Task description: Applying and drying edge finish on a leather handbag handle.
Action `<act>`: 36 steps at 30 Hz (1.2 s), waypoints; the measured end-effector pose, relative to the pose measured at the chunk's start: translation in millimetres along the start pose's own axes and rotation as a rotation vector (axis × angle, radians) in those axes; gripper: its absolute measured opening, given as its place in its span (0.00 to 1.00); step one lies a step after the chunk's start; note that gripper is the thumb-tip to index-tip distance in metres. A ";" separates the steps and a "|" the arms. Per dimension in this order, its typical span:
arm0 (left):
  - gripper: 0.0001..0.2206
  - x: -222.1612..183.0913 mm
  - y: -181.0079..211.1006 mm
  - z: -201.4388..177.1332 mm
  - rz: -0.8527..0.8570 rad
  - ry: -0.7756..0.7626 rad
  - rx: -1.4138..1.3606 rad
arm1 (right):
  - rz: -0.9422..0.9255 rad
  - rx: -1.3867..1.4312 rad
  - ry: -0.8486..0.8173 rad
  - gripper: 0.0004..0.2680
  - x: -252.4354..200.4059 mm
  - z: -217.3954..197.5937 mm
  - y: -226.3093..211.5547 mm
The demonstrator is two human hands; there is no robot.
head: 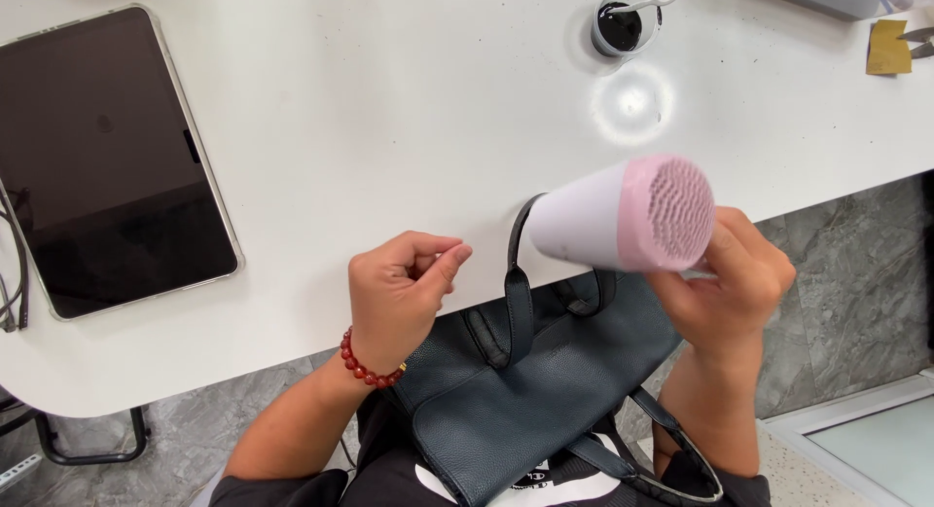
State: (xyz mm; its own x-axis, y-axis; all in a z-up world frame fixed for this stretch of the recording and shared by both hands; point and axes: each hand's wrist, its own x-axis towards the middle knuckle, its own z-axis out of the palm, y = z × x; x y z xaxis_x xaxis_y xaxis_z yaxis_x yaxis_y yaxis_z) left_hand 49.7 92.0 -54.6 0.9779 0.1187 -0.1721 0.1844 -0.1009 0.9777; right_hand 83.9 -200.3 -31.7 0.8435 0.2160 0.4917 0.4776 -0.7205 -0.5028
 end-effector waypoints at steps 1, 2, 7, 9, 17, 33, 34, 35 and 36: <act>0.05 1.5 -5.0 -3.3 0.047 0.018 0.044 | 0.051 -0.040 0.023 0.11 1.3 2.4 -0.3; 0.10 2.9 -9.2 -6.3 0.095 0.036 0.088 | 0.102 -0.080 0.045 0.11 2.9 4.0 -0.6; 0.19 1.7 -21.3 -11.8 0.170 0.031 0.102 | -0.042 -0.039 -0.031 0.12 19.8 1.0 -18.3; 0.19 -1.8 -16.2 -8.9 0.156 0.016 0.128 | -0.013 -0.036 -0.018 0.11 17.4 2.8 -19.9; 0.05 -4.3 3.4 4.4 0.356 -0.054 0.402 | 0.204 -0.026 0.143 0.10 -14.3 4.0 9.0; 0.04 -22.3 24.9 10.5 0.687 0.024 0.530 | 0.250 -0.110 0.182 0.11 -40.1 -18.4 14.9; 0.04 -29.0 27.6 8.5 0.762 -0.185 0.433 | 0.243 -0.091 0.191 0.11 -38.6 -17.7 13.7; 0.05 -36.0 30.7 5.8 0.827 -0.398 0.332 | 0.239 -0.073 0.199 0.11 -38.0 -17.3 11.6; 0.05 -39.0 33.1 6.6 0.830 -0.404 0.330 | 0.243 -0.078 0.204 0.11 -37.3 -15.7 10.7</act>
State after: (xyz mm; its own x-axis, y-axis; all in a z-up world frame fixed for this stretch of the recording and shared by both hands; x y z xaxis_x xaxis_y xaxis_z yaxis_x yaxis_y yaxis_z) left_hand 18.3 77.5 -16.3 0.7579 -0.4555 0.4670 -0.6193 -0.2777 0.7344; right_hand 53.7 -226.4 -44.2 0.8602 -0.0988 0.5003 0.2418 -0.7847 -0.5707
